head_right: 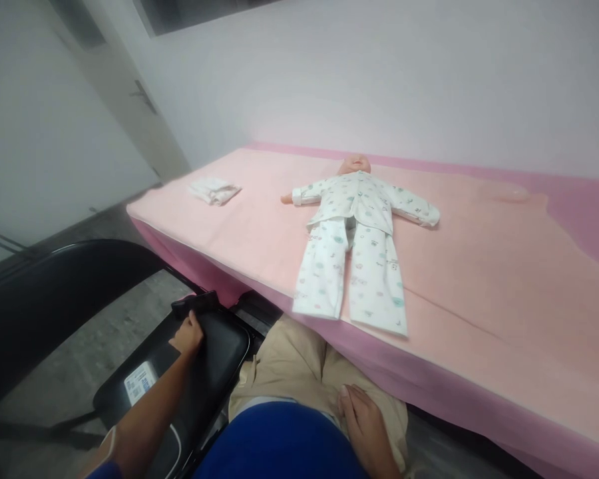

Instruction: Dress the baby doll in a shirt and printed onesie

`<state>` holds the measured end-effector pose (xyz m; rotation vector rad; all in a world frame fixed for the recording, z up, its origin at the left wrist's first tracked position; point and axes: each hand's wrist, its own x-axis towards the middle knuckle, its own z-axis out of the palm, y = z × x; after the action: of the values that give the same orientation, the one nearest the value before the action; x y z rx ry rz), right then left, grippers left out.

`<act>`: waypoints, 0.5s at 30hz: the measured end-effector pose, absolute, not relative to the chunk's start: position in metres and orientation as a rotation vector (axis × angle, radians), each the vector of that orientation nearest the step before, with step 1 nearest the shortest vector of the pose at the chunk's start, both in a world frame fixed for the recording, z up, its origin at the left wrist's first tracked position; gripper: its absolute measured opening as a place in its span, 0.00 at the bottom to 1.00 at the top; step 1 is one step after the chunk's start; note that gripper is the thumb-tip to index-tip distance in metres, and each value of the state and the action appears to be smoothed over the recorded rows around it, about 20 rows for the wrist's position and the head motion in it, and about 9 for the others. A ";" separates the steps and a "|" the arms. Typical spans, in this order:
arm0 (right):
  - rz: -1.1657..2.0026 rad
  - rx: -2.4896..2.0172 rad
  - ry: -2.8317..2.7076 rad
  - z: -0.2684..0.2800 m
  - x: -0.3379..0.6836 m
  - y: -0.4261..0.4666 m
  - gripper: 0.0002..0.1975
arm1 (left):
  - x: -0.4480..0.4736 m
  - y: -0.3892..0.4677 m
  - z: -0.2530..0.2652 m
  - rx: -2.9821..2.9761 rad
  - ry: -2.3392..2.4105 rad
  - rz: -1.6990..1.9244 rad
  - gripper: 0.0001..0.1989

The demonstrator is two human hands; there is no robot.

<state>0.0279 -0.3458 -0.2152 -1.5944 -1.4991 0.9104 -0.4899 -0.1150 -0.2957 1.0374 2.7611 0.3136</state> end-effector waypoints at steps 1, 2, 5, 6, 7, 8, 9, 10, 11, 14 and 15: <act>0.913 -1.599 -1.500 -0.215 0.028 -0.346 0.28 | -0.490 -0.114 -0.294 1.028 2.755 0.314 0.39; 0.915 -1.606 -1.498 -0.215 0.028 -0.346 0.28 | -0.490 -0.113 -0.293 1.020 2.750 0.315 0.40; 0.905 -1.616 -1.492 -0.213 0.028 -0.345 0.28 | -0.490 -0.111 -0.289 0.991 2.743 0.319 0.40; 0.901 -1.616 -1.491 -0.213 0.027 -0.345 0.29 | -0.490 -0.110 -0.288 0.982 2.742 0.319 0.41; 0.901 -1.615 -1.492 -0.212 0.027 -0.345 0.29 | -0.489 -0.109 -0.287 0.974 2.742 0.318 0.41; 0.904 -1.614 -1.493 -0.212 0.027 -0.345 0.29 | -0.489 -0.109 -0.286 0.965 2.743 0.315 0.41; 0.908 -1.613 -1.492 -0.212 0.027 -0.345 0.29 | -0.489 -0.108 -0.285 0.958 2.744 0.312 0.41; 0.915 -1.612 -1.493 -0.211 0.027 -0.345 0.29 | -0.489 -0.107 -0.284 0.952 2.743 0.309 0.41; 0.924 -1.611 -1.494 -0.211 0.027 -0.344 0.29 | -0.488 -0.107 -0.283 0.948 2.742 0.307 0.41; 0.929 -1.606 -1.495 -0.210 0.027 -0.344 0.29 | -0.488 -0.107 -0.282 0.944 2.734 0.303 0.42; 0.926 -1.607 -1.495 -0.210 0.027 -0.344 0.29 | -0.488 -0.107 -0.283 0.945 2.733 0.305 0.42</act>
<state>0.0270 -0.3443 -0.2098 -1.6066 -1.4947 0.9260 -0.4882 -0.1069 -0.2827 0.9449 2.7335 0.3053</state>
